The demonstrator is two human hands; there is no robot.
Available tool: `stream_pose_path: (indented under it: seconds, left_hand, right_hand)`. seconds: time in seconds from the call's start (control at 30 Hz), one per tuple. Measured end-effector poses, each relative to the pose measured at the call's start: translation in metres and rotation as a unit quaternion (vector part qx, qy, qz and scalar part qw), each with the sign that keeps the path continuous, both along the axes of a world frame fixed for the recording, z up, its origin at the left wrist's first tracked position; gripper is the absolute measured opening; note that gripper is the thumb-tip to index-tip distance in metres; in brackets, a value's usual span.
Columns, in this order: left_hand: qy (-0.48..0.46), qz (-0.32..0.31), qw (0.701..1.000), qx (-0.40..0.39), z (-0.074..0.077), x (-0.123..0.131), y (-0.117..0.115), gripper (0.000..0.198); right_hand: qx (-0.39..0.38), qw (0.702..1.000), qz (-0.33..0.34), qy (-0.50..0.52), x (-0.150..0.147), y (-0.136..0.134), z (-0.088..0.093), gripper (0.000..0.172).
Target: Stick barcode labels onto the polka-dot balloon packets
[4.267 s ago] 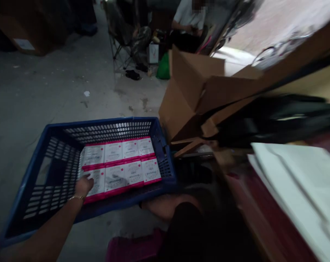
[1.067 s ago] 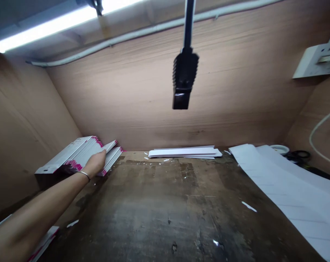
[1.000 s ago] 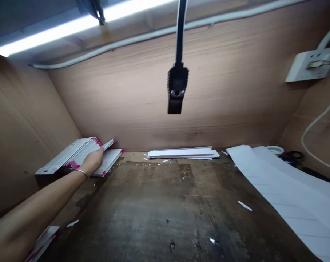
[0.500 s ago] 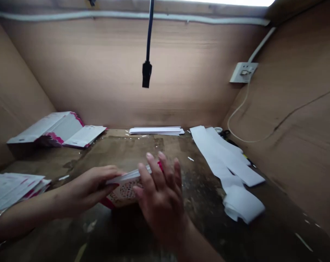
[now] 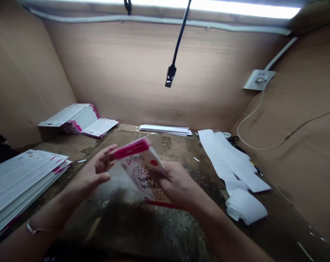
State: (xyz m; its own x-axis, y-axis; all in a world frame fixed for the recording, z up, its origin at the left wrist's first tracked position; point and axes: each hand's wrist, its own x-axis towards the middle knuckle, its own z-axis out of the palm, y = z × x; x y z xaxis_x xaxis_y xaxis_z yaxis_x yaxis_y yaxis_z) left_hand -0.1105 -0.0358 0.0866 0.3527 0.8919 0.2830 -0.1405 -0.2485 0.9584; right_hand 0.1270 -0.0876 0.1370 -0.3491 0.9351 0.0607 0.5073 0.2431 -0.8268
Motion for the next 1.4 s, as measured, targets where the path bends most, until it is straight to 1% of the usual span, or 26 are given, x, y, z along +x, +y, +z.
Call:
stream_pose_path:
  seconds: [0.03,0.1,0.17,0.2,0.27,0.33,0.4,0.5,0.6,0.63,0.7,0.73,0.77,0.8,0.83,0.9,0.93,1.0,1.07,1.1,1.13,1.2,1.23,1.3,1.33,1.4]
  left_hand:
    - [-0.020,-0.025,0.999,-0.023,-0.009,0.000,-0.004,0.081]
    - [0.002,-0.054,0.997,-0.048,-0.024,0.005,-0.013,0.073]
    - [0.054,-0.032,0.997,-0.050,-0.036,0.010,-0.023,0.051]
    - [0.071,-0.014,0.996,-0.047,-0.041,0.011,-0.027,0.042]
    - [0.069,0.008,0.996,-0.048,-0.050,0.013,-0.033,0.035]
    - [0.040,0.008,0.998,-0.055,-0.055,0.013,-0.037,0.036]
    - [0.010,0.002,0.998,-0.067,-0.055,0.013,-0.039,0.035]
    - [-0.025,-0.011,0.995,-0.095,-0.047,0.018,-0.039,0.032]
    - [-0.060,-0.015,0.986,-0.157,-0.038,0.026,-0.036,0.039]
    - [-0.052,-0.003,0.982,-0.181,-0.038,0.027,-0.034,0.042]
    - [0.019,0.046,0.977,-0.209,-0.041,0.028,-0.028,0.048]
    - [0.078,0.084,0.973,-0.200,-0.044,0.026,-0.026,0.052]
    - [0.144,0.120,0.968,-0.166,-0.048,0.024,-0.023,0.056]
    - [0.212,0.144,0.961,-0.105,-0.053,0.021,-0.022,0.059]
    - [0.273,0.145,0.951,-0.023,-0.057,0.018,-0.021,0.058]
    - [0.359,0.087,0.920,0.131,-0.065,0.013,-0.023,0.043]
    - [0.385,0.044,0.904,0.178,-0.068,0.011,-0.024,0.034]
    - [0.417,-0.016,0.885,0.208,-0.073,0.011,-0.026,0.026]
    - [0.435,-0.024,0.875,0.210,-0.075,0.013,-0.028,0.027]
    - [0.443,-0.023,0.870,0.215,-0.076,0.015,-0.027,0.026]
    - [0.450,-0.021,0.865,0.220,-0.076,0.016,-0.027,0.026]
    - [0.458,-0.020,0.858,0.230,-0.076,0.018,-0.026,0.026]
    - [0.461,-0.020,0.856,0.233,-0.075,0.018,-0.025,0.026]
    - [0.459,-0.019,0.855,0.242,-0.073,0.019,-0.024,0.025]
    - [0.456,-0.019,0.855,0.246,-0.073,0.019,-0.024,0.025]
    - [0.452,-0.018,0.857,0.247,-0.073,0.020,-0.026,0.024]
  right_hand:
    - [-0.020,0.993,-0.025,0.116,0.000,-0.005,-0.012,0.023]
    - [-0.035,0.965,-0.058,0.255,-0.006,-0.013,-0.043,0.029]
    - [-0.045,0.949,-0.072,0.303,-0.014,-0.019,-0.073,0.032]
    - [-0.048,0.949,-0.073,0.304,-0.017,-0.022,-0.086,0.032]
    - [-0.050,0.954,-0.067,0.289,-0.021,-0.027,-0.102,0.031]
    - [-0.047,0.958,-0.058,0.277,-0.022,-0.029,-0.106,0.032]
    - [-0.046,0.958,-0.058,0.277,-0.021,-0.029,-0.103,0.033]
    - [-0.054,0.956,-0.076,0.278,-0.022,-0.025,-0.094,0.032]
    - [-0.096,0.938,-0.115,0.313,-0.024,-0.019,-0.087,0.033]
    - [-0.116,0.929,-0.124,0.329,-0.026,-0.016,-0.087,0.035]
    - [-0.151,0.914,-0.132,0.352,-0.027,-0.009,-0.091,0.041]
    - [-0.170,0.910,-0.134,0.354,-0.028,-0.005,-0.096,0.044]
    - [-0.188,0.907,-0.136,0.351,-0.029,-0.001,-0.102,0.047]
    - [-0.204,0.905,-0.142,0.345,-0.029,0.003,-0.108,0.051]
    - [-0.216,0.904,-0.149,0.338,-0.029,0.006,-0.115,0.055]
    - [-0.230,0.906,-0.159,0.317,-0.028,0.012,-0.125,0.063]
    - [-0.233,0.909,-0.161,0.305,-0.027,0.013,-0.128,0.064]
    - [-0.238,0.919,-0.158,0.273,-0.021,0.014,-0.128,0.062]
    - [-0.246,0.928,-0.154,0.233,-0.012,0.012,-0.119,0.052]
    - [-0.235,0.936,-0.166,0.201,-0.006,0.011,-0.112,0.045]
    - [-0.201,0.950,-0.189,0.146,-0.002,0.010,-0.104,0.038]
    - [-0.061,0.969,-0.237,-0.019,0.003,0.010,-0.089,0.028]
    - [0.027,0.964,-0.241,-0.106,0.002,0.011,-0.083,0.026]
    - [0.161,0.943,-0.187,-0.225,-0.008,0.016,-0.078,0.031]
    - [0.187,0.942,-0.140,-0.243,-0.015,0.018,-0.079,0.034]
    - [0.195,0.945,-0.060,-0.257,-0.029,0.023,-0.088,0.036]
